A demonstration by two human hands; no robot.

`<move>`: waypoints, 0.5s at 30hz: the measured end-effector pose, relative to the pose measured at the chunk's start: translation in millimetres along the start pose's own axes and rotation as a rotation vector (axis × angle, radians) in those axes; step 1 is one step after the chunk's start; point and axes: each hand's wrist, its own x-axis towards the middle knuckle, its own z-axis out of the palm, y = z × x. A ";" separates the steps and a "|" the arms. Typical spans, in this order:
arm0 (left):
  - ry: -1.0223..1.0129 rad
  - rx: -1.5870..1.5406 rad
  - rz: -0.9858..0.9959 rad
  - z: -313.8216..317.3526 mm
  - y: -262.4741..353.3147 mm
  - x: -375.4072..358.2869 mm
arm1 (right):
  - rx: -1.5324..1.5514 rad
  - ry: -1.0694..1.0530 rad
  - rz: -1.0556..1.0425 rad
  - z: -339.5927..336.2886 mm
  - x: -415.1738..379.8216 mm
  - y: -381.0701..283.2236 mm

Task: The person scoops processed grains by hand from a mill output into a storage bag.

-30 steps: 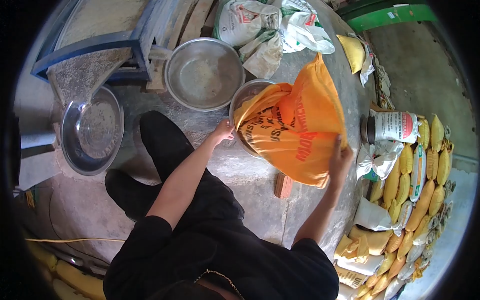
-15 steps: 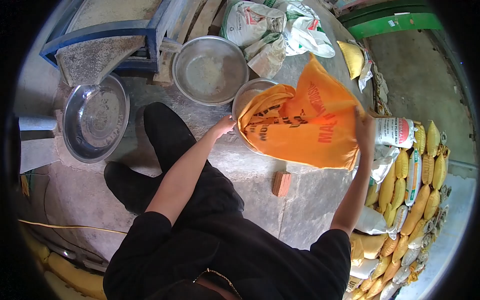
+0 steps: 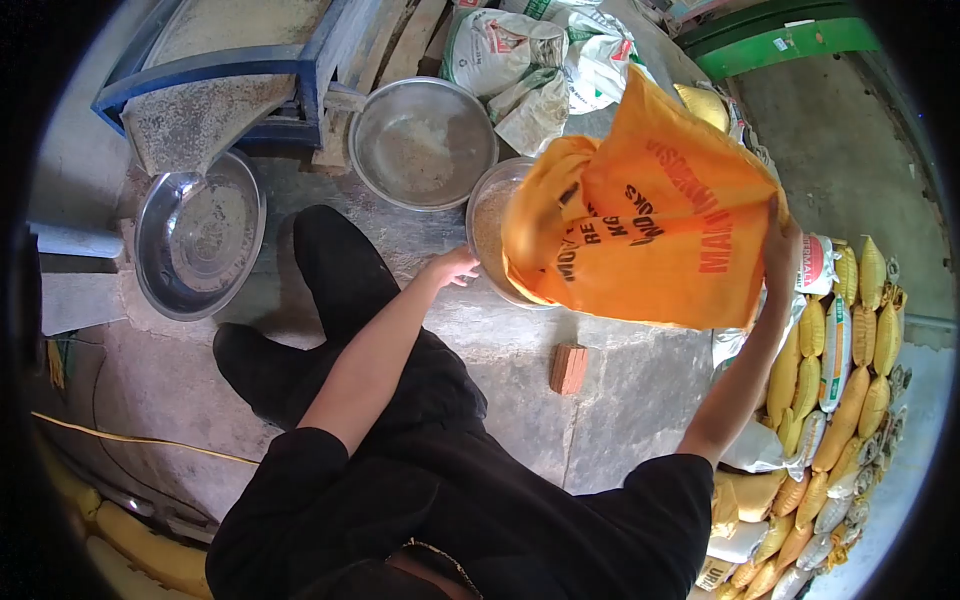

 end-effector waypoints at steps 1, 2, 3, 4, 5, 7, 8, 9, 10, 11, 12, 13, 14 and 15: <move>0.045 -0.075 -0.018 11.2 0.2 0.3 | -0.094 -0.074 -0.048 6.4 2.6 8.4; 0.041 -0.065 -0.025 24.1 -1.2 2.1 | -0.191 -0.147 -0.090 9.3 2.8 18.0; 0.101 -0.170 -0.055 35.2 -4.6 11.6 | -0.157 -0.161 -0.111 8.5 4.9 25.8; 0.166 -0.277 -0.079 42.4 0.0 9.9 | -0.152 -0.152 -0.109 6.3 -2.5 17.7; 0.117 -0.322 -0.044 46.3 1.5 6.1 | 0.027 -0.007 -0.066 4.3 -11.0 8.9; 0.149 -0.403 0.030 54.4 -10.7 23.3 | 0.216 0.136 -0.023 6.6 -13.5 13.0; 0.174 -0.484 0.099 56.9 -21.0 33.8 | 0.100 0.071 -0.030 14.2 -11.1 27.3; -0.084 -0.492 0.168 49.4 -15.4 32.6 | -0.015 0.010 -0.040 19.0 -10.8 38.8; -0.081 -0.481 0.175 50.8 -11.7 30.8 | -0.005 0.020 -0.043 19.4 -12.0 49.4; -0.076 -0.470 0.175 53.3 -8.8 28.3 | 0.021 0.174 -0.114 19.5 -12.2 58.8; -0.066 -0.462 0.180 55.9 -2.5 21.2 | 0.051 0.328 -0.190 19.0 -10.4 62.9; -0.018 -0.521 0.253 60.0 -10.5 22.5 | 0.334 0.491 -0.157 20.3 -21.0 46.7; -0.002 -0.514 0.265 62.6 -15.7 25.7 | 0.564 0.475 -0.200 16.8 -34.5 30.8; 0.110 -0.498 0.221 70.9 -1.4 7.6 | 0.530 0.371 -0.157 15.1 -32.4 38.8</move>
